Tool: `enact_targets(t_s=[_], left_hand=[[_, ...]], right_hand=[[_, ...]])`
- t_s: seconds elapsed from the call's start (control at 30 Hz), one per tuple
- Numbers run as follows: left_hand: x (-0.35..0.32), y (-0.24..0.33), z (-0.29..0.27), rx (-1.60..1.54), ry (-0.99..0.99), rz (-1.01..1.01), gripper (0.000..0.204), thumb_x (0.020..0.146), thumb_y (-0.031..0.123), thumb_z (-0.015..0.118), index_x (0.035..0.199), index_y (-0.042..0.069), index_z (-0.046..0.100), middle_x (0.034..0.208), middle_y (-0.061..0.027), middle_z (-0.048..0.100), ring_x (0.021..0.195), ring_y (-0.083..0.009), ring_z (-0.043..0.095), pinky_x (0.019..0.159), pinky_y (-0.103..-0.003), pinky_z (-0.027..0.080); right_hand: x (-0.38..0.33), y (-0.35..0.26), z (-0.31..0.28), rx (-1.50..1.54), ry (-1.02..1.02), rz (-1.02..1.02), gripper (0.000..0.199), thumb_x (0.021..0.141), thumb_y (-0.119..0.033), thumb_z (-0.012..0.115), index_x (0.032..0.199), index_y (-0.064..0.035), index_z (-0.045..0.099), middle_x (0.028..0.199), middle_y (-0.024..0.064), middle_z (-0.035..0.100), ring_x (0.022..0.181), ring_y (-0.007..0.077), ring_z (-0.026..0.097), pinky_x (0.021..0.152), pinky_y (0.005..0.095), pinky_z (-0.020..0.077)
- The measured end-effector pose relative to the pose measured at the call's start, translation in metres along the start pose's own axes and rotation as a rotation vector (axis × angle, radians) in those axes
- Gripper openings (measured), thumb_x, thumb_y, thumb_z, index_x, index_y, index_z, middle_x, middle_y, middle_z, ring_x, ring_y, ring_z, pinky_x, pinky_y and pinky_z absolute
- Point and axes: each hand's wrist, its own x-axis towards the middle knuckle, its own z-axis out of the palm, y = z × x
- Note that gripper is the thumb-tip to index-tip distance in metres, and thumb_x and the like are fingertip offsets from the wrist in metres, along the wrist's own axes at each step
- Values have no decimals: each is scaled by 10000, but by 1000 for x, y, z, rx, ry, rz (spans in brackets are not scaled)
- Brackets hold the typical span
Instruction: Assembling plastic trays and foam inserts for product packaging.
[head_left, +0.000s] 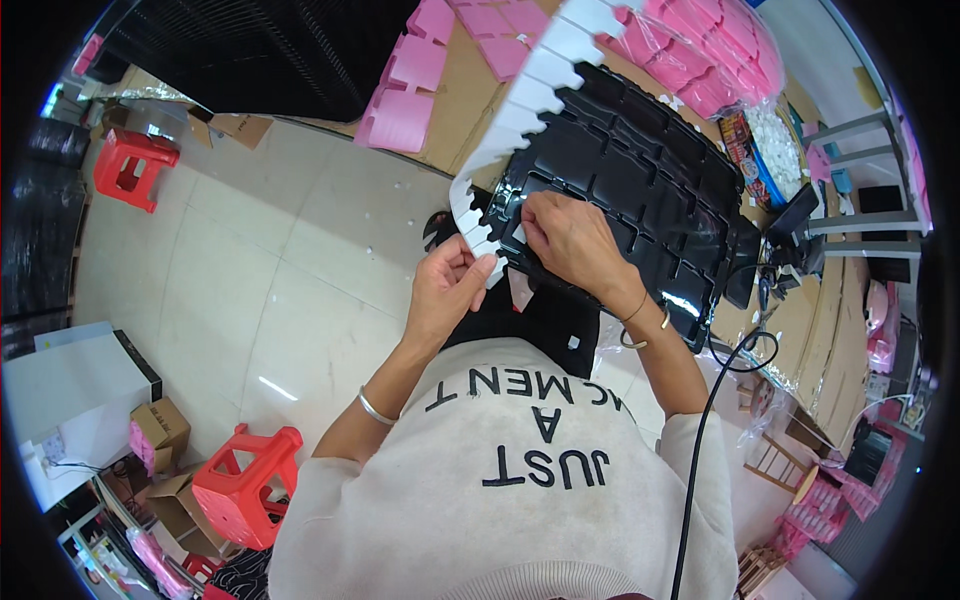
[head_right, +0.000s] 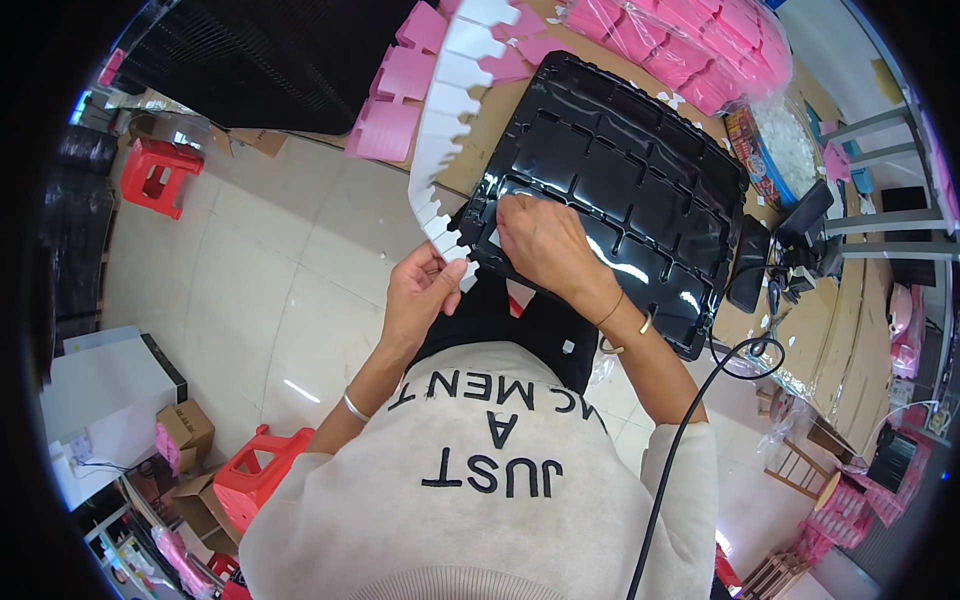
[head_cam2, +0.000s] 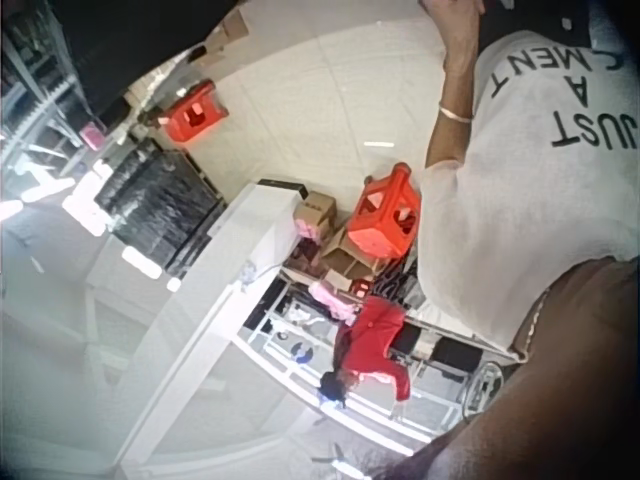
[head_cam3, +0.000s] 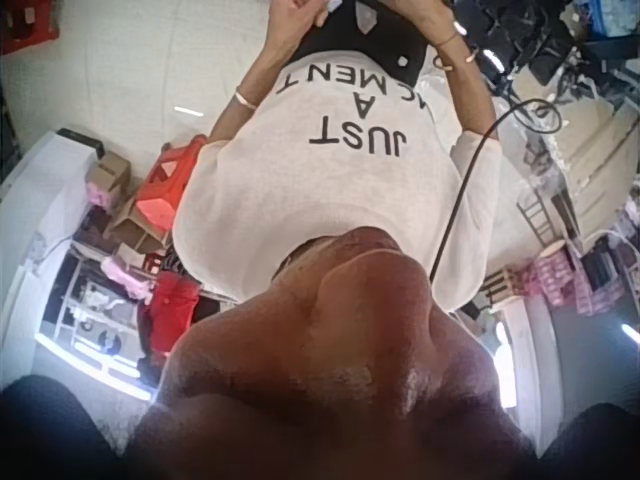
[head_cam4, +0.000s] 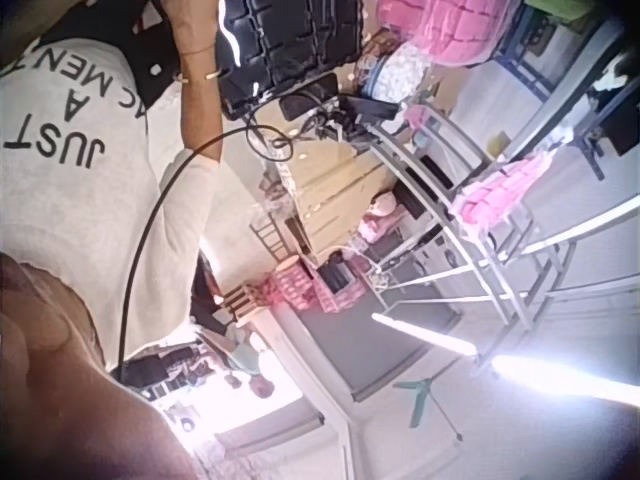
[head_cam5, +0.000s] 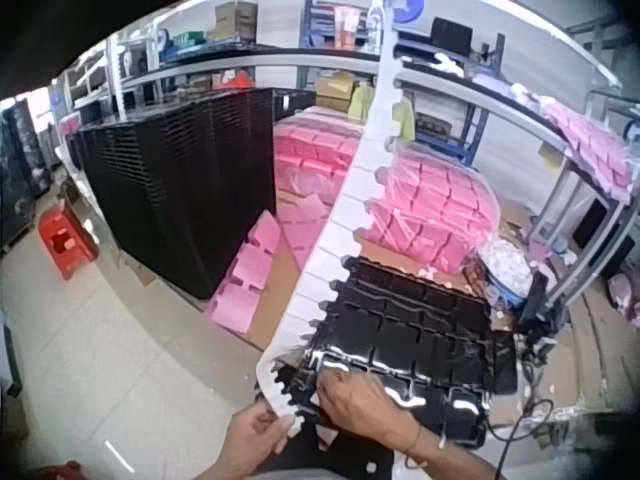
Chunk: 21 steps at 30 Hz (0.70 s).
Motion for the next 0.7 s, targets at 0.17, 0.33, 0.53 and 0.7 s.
enact_targets(t_s=[0.17,0.33,0.53,0.7], left_hand=[[11,-5,7,6,29,-10,120,1026,122,669,1059,8,647,791,-10,655,549,-37,504,486,-205,359],[-5,5,28,12,65,28,126,1027,130,673,1054,9,648,778,-7,652,549,-36,510,489,-205,368],[-10,12,50,16,-5,15,124,1028,133,673,1049,15,645,829,-14,651,579,-36,524,504,-199,378],[-9,13,33,104,136,154,161,1036,165,670,1018,10,630,817,-15,623,585,-44,528,507,-204,382]], right_hand=[[-24,-20,0,180,164,-116,60,911,-59,673,944,-22,638,862,147,646,757,351,666,652,441,530],[-63,-42,-21,510,298,81,69,947,-22,693,1005,-18,654,830,80,598,664,179,621,605,311,491],[-83,-48,-28,634,327,229,79,942,-28,703,978,9,644,830,80,632,684,139,632,609,284,489],[-61,-24,-21,502,342,166,66,918,-20,683,946,19,636,973,114,643,758,220,664,676,325,526]])
